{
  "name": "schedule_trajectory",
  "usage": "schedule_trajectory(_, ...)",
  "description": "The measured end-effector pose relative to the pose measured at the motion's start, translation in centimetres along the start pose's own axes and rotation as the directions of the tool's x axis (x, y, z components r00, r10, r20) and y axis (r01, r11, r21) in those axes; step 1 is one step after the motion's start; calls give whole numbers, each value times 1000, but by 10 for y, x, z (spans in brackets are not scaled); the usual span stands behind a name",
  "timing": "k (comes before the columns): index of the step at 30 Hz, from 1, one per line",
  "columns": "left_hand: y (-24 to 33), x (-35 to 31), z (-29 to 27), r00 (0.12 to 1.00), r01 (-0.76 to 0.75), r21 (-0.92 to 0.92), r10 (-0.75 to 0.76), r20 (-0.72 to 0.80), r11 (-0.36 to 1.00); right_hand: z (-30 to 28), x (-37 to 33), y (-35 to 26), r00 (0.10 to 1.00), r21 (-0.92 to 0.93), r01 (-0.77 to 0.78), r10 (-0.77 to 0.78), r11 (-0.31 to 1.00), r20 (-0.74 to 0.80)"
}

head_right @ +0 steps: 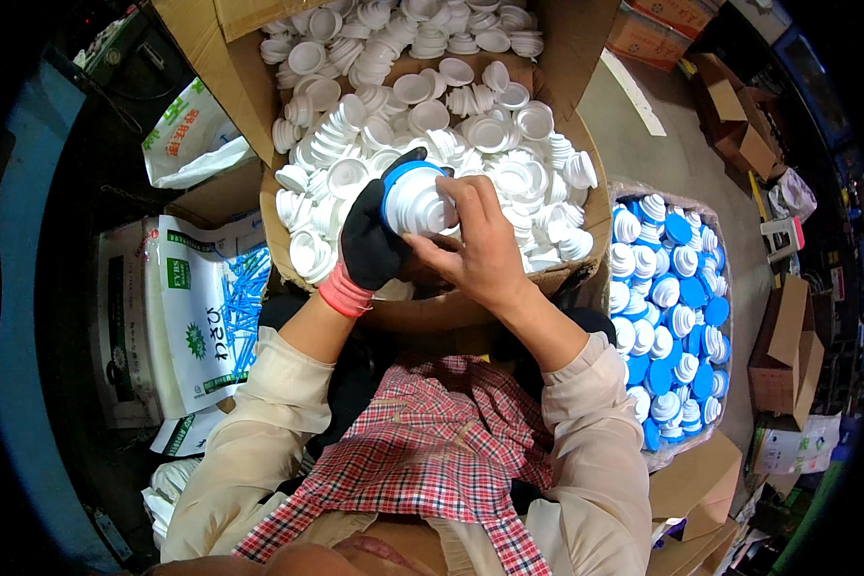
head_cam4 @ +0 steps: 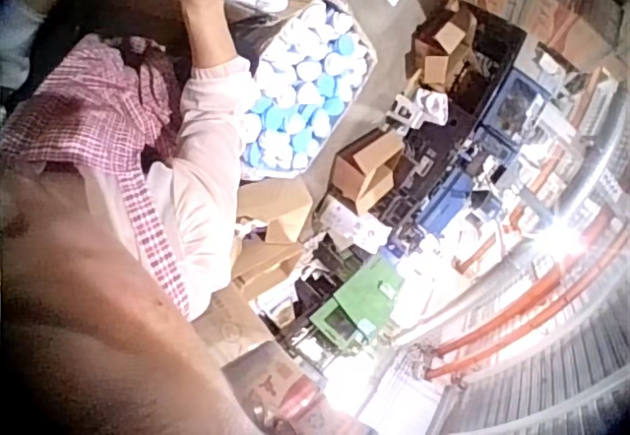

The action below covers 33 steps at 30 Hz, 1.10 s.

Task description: The person repeatedly picks up white plastic containers and blue lids from separate boxes, wipes the containers with a cloth, and secures the lids onto them. The assembled containers are placed into a third box.

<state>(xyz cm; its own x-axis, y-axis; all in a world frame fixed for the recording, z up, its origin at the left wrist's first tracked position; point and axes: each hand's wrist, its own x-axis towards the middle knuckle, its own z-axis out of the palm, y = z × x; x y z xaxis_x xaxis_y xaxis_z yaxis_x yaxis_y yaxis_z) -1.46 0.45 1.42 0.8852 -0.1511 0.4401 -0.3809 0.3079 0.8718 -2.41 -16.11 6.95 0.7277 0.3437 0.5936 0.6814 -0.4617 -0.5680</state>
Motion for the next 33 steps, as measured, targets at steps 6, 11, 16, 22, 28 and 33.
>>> schedule_trajectory(6, -1, 2, -1, 998, -64, -15, 64, 8, 998, -1, 1, -3, 1000, 5, -4, 4, 1000, 12)
schedule_trajectory(11, -1, -5, -12, 939, -343, 364, 328, 107, 866, -1, -1, -3, 997, -6, -50, 50, 999, 52)
schedule_trajectory(16, 25, 3, -3, 964, 264, -114, -263, 26, 958, -6, 2, 7, 999, 20, -12, 11, 1000, 53)
schedule_trajectory(22, 21, 3, 4, 975, 217, 97, -220, 27, 971, -16, 2, 36, 880, 409, -444, 301, 797, 367)
schedule_trajectory(28, -8, -10, -21, 966, 247, 443, -255, -43, 862, -9, -7, 53, 858, 374, -496, 379, 784, 346)
schedule_trajectory(33, -10, -3, -11, 964, 263, 408, -252, -80, 874, -10, -15, 60, 847, 388, -529, 440, 755, 298)
